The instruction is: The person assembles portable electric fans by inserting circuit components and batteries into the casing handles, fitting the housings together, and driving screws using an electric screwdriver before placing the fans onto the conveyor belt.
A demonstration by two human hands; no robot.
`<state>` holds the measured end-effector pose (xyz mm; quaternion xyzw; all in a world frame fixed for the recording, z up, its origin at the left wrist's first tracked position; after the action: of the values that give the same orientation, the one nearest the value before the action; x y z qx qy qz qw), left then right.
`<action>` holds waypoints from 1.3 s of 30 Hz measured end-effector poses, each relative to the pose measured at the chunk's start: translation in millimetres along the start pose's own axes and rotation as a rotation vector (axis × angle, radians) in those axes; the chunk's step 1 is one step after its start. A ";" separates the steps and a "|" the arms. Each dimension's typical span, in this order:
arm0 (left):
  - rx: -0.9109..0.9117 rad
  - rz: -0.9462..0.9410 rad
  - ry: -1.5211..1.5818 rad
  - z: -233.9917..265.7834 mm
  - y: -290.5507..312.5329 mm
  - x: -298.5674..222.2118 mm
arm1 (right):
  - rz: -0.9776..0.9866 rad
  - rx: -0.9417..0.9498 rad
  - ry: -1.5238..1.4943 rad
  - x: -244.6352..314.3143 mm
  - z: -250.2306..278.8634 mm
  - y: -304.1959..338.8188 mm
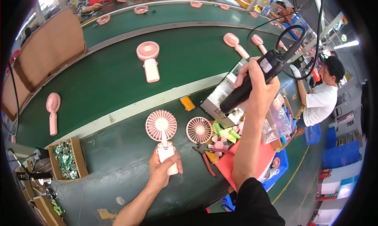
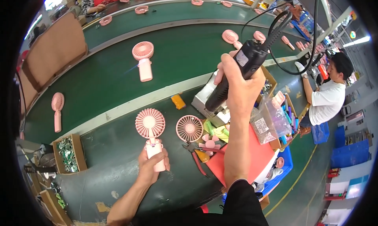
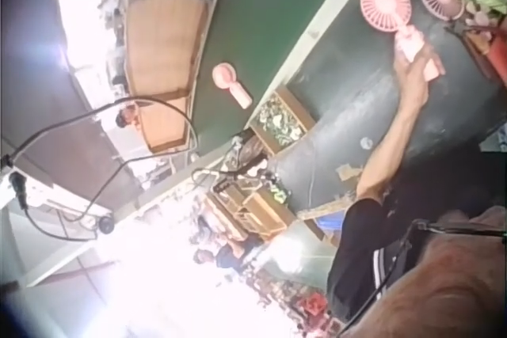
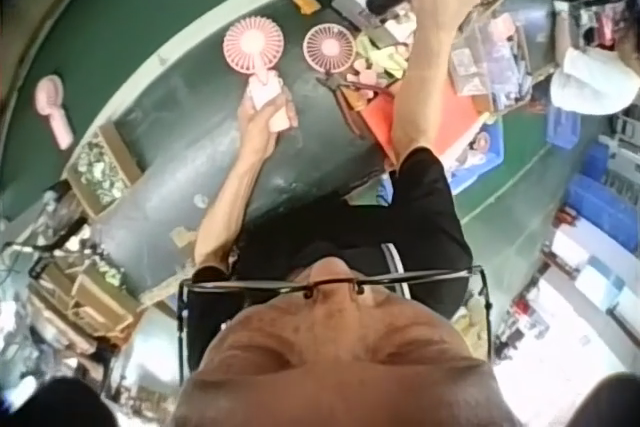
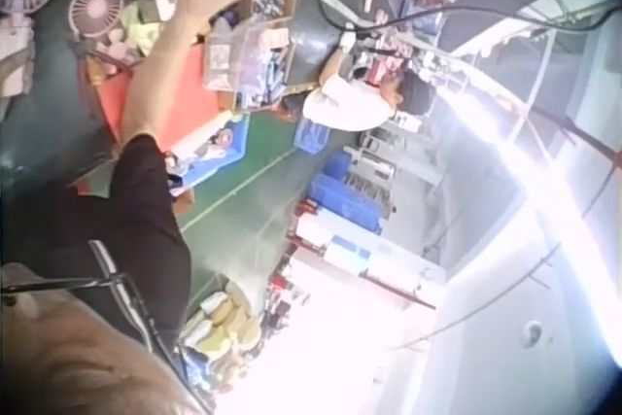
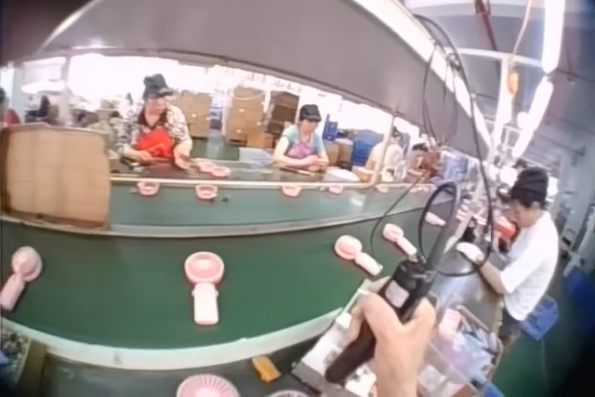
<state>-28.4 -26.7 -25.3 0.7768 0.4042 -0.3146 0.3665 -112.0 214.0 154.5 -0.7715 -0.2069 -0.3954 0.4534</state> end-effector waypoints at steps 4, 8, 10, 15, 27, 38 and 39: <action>0.062 -0.029 0.011 -1.9 -3.4 2.4 | -0.153 0.046 -0.307 -5.5 -17.5 13.1; 0.061 -0.018 0.047 -0.8 -3.1 -1.4 | -0.163 0.255 -0.421 -8.4 -42.1 44.0; 0.051 -0.019 0.038 1.7 -2.0 -1.4 | -0.121 0.364 -0.360 -6.4 -53.1 58.9; 0.047 -0.013 0.036 2.4 -0.4 -3.1 | -0.133 0.405 -0.350 0.1 -67.3 77.9; 0.058 -0.005 0.074 -1.4 -2.3 -0.6 | -0.147 0.417 -0.349 -11.8 -69.3 83.8; 0.068 0.001 0.120 -0.3 -6.1 7.3 | -0.278 0.360 -0.262 -21.1 -69.4 100.1; 0.074 0.007 0.098 1.2 -7.1 5.8 | -0.256 0.330 -0.297 -23.4 -70.1 101.4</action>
<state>-32.0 -22.5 -32.8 0.8057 0.4071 -0.2897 0.3180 -87.0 103.4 100.9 -0.7042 -0.4292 -0.2928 0.4840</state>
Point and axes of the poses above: each hand's wrist, its own y-axis away from the middle knuckle, its own z-axis out of the back of the hand, x = y × z, the point moved 3 cm from there along -y, towards the middle knuckle, and after that the axes turned 10 degrees about -y, right-handed, at the moved point
